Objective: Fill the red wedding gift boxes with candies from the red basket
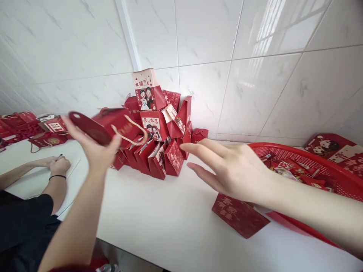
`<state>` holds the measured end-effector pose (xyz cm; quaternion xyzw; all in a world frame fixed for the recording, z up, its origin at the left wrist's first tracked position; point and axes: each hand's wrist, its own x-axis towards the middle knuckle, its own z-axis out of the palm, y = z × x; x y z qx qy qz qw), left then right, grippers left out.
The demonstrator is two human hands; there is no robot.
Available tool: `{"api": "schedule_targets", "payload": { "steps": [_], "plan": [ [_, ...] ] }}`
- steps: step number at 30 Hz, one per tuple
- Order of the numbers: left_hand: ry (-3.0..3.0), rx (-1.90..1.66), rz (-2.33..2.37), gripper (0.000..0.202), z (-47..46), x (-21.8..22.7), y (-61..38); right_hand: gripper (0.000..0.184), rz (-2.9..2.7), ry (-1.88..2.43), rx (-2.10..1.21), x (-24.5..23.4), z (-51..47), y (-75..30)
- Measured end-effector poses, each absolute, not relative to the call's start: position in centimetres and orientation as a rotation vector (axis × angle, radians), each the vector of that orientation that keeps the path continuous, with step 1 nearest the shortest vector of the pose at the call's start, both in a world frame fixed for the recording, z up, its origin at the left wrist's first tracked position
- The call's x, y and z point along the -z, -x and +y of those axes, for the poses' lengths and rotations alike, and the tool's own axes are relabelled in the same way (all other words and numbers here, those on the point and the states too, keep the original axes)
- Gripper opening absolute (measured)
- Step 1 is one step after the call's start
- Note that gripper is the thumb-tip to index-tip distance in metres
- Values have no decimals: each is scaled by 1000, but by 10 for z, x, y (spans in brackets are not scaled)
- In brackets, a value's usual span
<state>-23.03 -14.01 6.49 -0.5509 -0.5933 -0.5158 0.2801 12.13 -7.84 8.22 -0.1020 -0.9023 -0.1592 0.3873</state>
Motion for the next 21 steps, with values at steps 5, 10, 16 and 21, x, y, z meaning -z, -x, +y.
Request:
{"api": "schedule_targets", "payload": {
  "steps": [5,10,16,21],
  "plan": [
    [1426,1148,-1795,125,-119,-89,390,23,-2346,417,349,-68,-59,-137],
    [1244,1215,-2050,113,-109,-58,444,24,-2391,433,355,-57,-43,-129],
    [1308,983,-2093,104,-116,-45,454,23,-2404,446,341,-57,-35,-129],
    [1301,912,-2163,106,-120,-42,459,23,-2428,472,312,-50,-30,-129]
  ]
}}
